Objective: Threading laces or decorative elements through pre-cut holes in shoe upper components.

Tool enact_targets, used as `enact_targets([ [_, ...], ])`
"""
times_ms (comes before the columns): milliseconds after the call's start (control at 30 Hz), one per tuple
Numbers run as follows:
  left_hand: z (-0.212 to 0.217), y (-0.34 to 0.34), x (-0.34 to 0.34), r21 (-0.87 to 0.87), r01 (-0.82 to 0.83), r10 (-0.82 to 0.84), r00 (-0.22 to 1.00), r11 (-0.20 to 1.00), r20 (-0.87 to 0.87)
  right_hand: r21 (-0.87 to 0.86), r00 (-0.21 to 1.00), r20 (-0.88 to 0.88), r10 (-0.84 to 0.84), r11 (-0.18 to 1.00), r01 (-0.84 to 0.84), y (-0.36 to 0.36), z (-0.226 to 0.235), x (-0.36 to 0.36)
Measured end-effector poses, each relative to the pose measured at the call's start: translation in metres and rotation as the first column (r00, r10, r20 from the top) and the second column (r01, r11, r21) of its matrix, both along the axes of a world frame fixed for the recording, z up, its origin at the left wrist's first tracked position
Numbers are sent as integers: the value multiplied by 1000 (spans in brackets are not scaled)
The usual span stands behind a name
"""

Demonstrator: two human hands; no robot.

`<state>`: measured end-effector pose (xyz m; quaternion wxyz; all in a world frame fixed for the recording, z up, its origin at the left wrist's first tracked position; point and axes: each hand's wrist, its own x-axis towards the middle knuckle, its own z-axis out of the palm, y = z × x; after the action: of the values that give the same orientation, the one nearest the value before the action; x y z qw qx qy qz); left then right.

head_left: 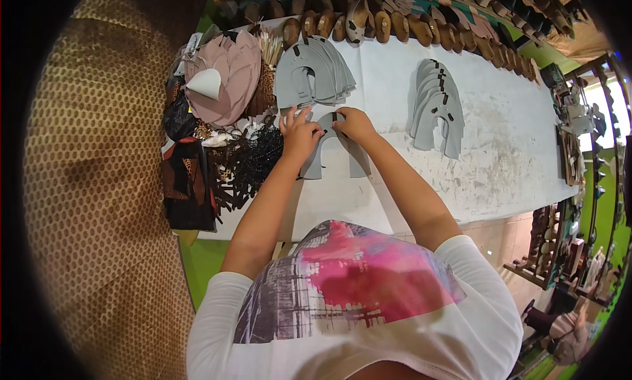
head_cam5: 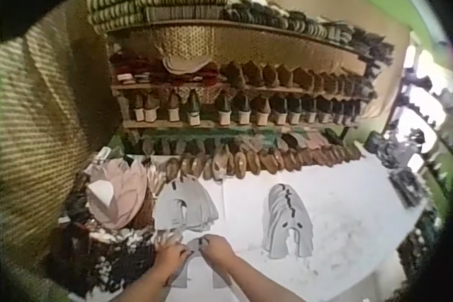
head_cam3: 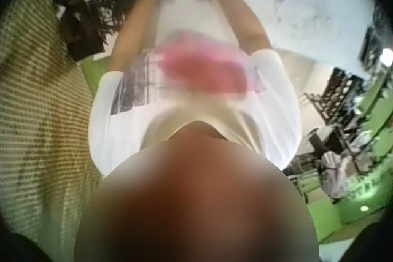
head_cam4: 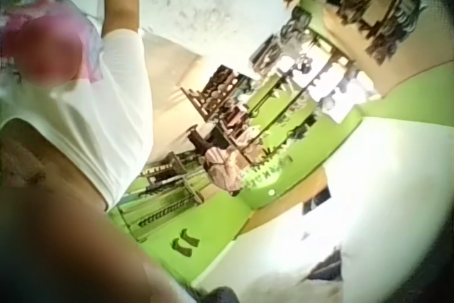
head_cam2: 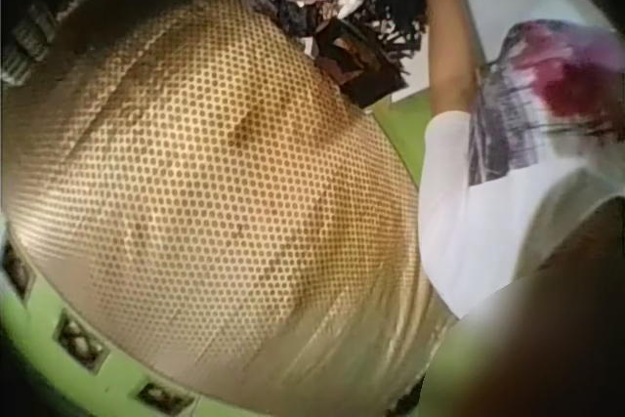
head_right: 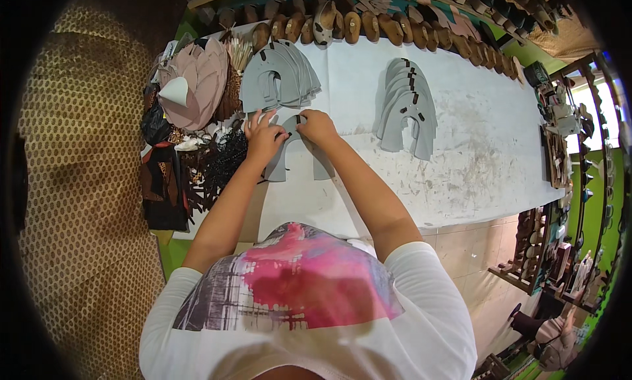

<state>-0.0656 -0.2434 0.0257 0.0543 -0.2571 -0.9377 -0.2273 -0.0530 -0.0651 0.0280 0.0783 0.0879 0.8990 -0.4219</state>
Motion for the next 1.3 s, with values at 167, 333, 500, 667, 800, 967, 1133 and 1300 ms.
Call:
enact_targets([
  [167,2,1,6,0,7,-7,996,1000,-88,133,971,139,197,968,-215,0,10,-13],
  [333,-3,1,17,-90,59,-79,967,994,-241,296,932,156,327,885,-360,-5,-3,-19],
  [500,1,-2,28,-107,93,-117,961,990,-251,265,908,349,233,905,-334,-11,-10,-27],
  [667,-2,1,37,-180,41,-92,955,983,-283,261,920,350,178,925,-278,-13,-11,-24],
  [800,-3,-2,39,-201,11,-67,960,979,-272,189,911,374,173,948,-258,-13,4,-17],
  [967,0,-10,52,-261,-28,-16,986,965,-166,-90,937,349,25,996,6,-18,24,-18],
  [1133,-6,1,59,-277,-35,13,996,960,-84,585,647,218,731,433,-686,7,-19,-53],
  [1300,-5,-2,63,-272,-71,50,995,960,-82,353,867,264,423,794,-494,-9,-17,-50],
])
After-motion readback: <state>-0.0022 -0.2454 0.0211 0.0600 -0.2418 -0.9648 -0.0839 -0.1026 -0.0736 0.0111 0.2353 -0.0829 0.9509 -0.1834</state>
